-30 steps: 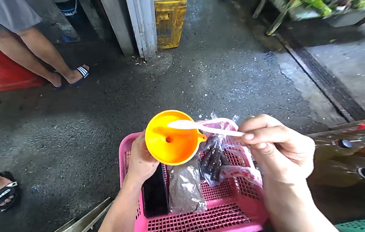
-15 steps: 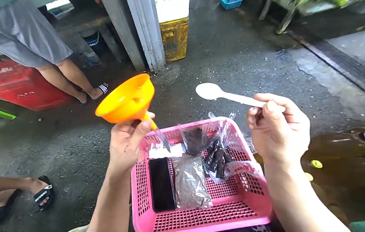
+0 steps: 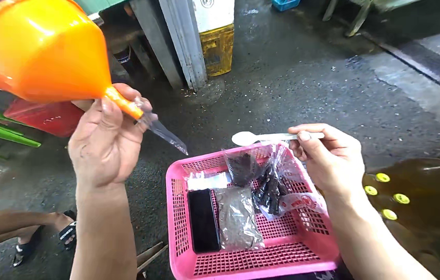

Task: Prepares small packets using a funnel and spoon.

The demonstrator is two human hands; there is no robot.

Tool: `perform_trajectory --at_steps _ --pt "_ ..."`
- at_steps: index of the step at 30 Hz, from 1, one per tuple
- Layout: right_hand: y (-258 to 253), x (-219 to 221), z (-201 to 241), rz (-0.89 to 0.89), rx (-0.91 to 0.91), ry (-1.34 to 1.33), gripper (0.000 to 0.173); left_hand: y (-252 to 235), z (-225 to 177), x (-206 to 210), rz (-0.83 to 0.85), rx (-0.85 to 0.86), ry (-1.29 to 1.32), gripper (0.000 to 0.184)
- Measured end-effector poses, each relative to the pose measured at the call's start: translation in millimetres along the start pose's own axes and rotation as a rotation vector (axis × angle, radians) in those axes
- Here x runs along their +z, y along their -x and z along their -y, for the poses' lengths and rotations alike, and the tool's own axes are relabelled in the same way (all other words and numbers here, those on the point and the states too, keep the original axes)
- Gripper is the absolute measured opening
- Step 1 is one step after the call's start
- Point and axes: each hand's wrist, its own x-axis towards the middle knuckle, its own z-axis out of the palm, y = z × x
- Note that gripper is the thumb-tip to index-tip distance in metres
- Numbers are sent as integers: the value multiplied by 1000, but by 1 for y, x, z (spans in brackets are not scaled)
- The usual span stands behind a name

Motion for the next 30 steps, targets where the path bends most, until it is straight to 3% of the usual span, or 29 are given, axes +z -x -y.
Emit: perform_trajectory --at_steps 4,11,23,30 --pt "4 1 3 35 11 154 14 6 9 -10 -1 14 3 26" --pt "5 8 -10 282 32 556 18 19 30 -9 -2 38 31 24" --pt "-12 -13 26 211 -68 614 21 43 55 -15 -83 4 81 21" --pt "-22 12 -23 476 121 784 21 44 66 -6 -31 -23 74 23"
